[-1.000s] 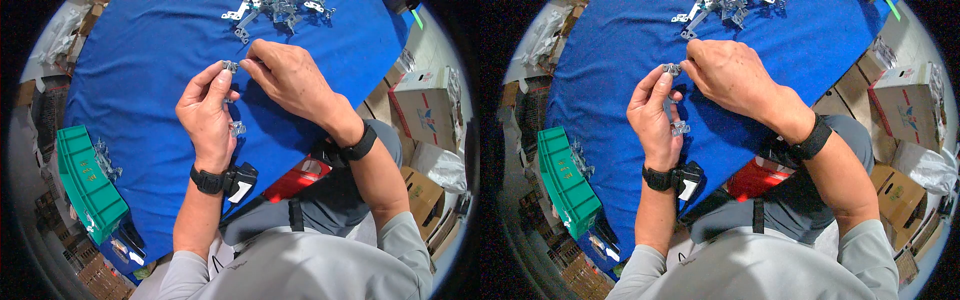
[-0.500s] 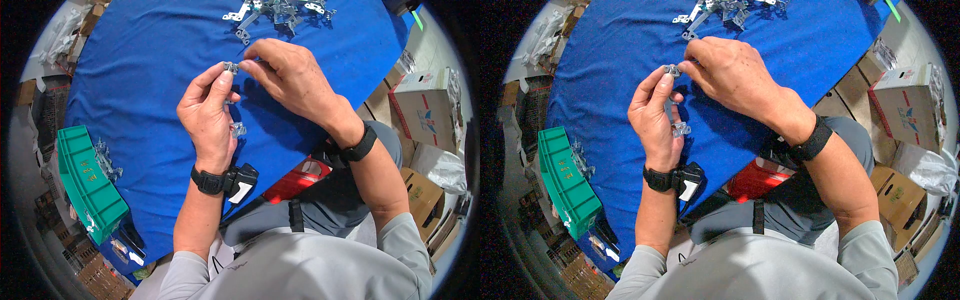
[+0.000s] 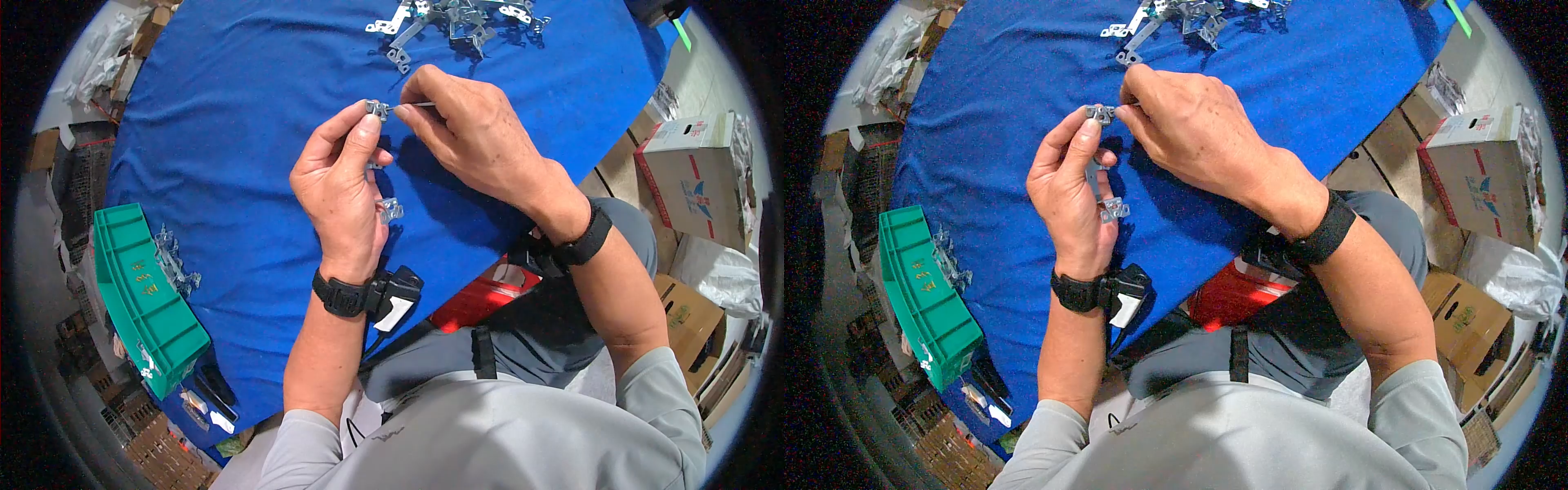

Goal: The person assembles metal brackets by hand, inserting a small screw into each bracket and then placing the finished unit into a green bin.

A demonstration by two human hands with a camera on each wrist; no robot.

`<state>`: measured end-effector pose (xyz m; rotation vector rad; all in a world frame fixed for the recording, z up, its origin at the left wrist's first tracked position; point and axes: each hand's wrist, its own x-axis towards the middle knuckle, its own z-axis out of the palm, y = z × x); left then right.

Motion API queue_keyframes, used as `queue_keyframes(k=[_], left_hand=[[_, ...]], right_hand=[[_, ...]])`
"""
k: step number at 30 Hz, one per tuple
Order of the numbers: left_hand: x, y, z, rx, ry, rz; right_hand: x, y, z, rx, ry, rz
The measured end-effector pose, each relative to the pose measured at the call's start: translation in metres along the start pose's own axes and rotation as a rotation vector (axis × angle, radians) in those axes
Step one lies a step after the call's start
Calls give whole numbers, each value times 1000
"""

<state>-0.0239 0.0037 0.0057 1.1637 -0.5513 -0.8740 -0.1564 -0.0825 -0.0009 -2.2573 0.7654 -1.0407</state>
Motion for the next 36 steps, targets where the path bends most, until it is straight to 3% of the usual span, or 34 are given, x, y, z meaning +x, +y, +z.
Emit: queue_keyframes(k=[4, 7, 12, 16, 18, 25, 30, 36], left_hand=[[0, -1, 0, -7, -6, 16], [0, 0, -1, 10, -6, 4], [1, -1, 0, -18, -16, 19], [1, -1, 0, -9, -12, 21], [1, -2, -1, -15, -14, 17], [0, 0, 0, -10, -6, 12], [0, 1, 0, -7, 1, -10], [0, 0, -1, 6, 0, -11]], right_hand=[[0, -1, -2, -128, -80, 47], [1, -3, -1, 64, 19, 33], [-1, 2, -1, -195, -96, 17], [0, 1, 0, -192, -89, 28], [2, -2, -2, 21, -30, 45], [3, -2, -6, -89, -125, 88], [4, -6, -8, 62, 21, 1], [4, -5, -5, 91, 24, -18]])
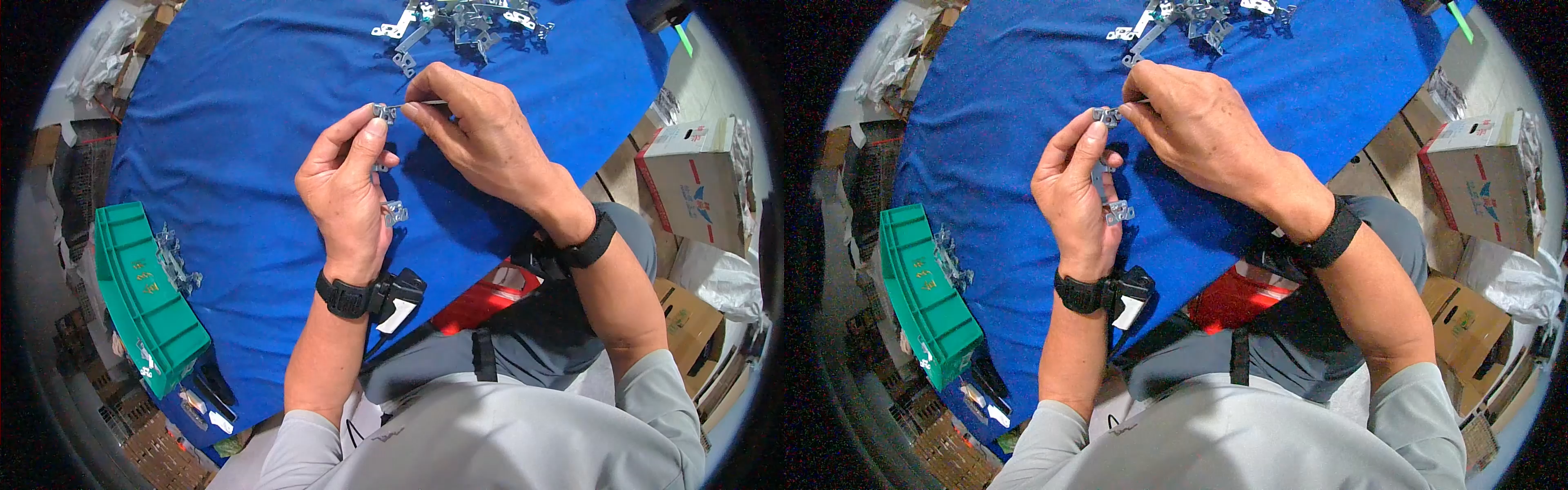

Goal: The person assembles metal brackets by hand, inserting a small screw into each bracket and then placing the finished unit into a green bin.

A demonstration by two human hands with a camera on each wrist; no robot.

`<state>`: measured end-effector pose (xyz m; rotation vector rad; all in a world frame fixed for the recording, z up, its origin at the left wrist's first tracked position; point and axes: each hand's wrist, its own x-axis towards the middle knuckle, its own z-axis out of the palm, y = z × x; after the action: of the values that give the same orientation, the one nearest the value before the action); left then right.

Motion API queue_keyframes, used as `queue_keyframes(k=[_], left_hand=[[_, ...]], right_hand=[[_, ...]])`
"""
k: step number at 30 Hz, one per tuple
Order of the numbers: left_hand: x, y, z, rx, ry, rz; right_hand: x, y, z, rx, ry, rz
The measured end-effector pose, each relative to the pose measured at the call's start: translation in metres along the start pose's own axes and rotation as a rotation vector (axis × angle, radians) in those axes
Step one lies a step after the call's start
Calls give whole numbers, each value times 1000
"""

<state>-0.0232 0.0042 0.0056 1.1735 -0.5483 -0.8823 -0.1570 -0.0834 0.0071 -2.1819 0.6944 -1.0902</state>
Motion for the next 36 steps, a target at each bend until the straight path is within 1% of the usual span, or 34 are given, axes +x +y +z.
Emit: queue_keyframes(k=[8, 12, 17, 22, 24, 27, 31, 33, 36], left_hand=[[0, 1, 2, -14, -6, -5], [0, 0, 2, 20, -17, 5], [-1, 0, 3, 48, -21, 27], [-1, 0, 2, 59, -27, -4], [-1, -1, 1, 46, -34, 15], [-2, -1, 2, 49, -32, -4], [-1, -2, 2, 50, -28, 8], [-1, -2, 2, 52, -24, 9], [-2, -2, 2, 52, -38, 11]], right_hand=[[0, 0, -2, -11, -17, -1], [1, 1, -1, -26, -2, -38], [0, 1, -5, -33, -24, -30], [0, 2, -5, -56, -40, -19], [-1, 1, -4, -171, -57, 10], [-1, -1, -5, -255, -84, 37], [-2, -1, -4, -247, -85, 72], [0, -4, -5, -34, -54, 62], [0, -1, -3, -85, -36, 15]])
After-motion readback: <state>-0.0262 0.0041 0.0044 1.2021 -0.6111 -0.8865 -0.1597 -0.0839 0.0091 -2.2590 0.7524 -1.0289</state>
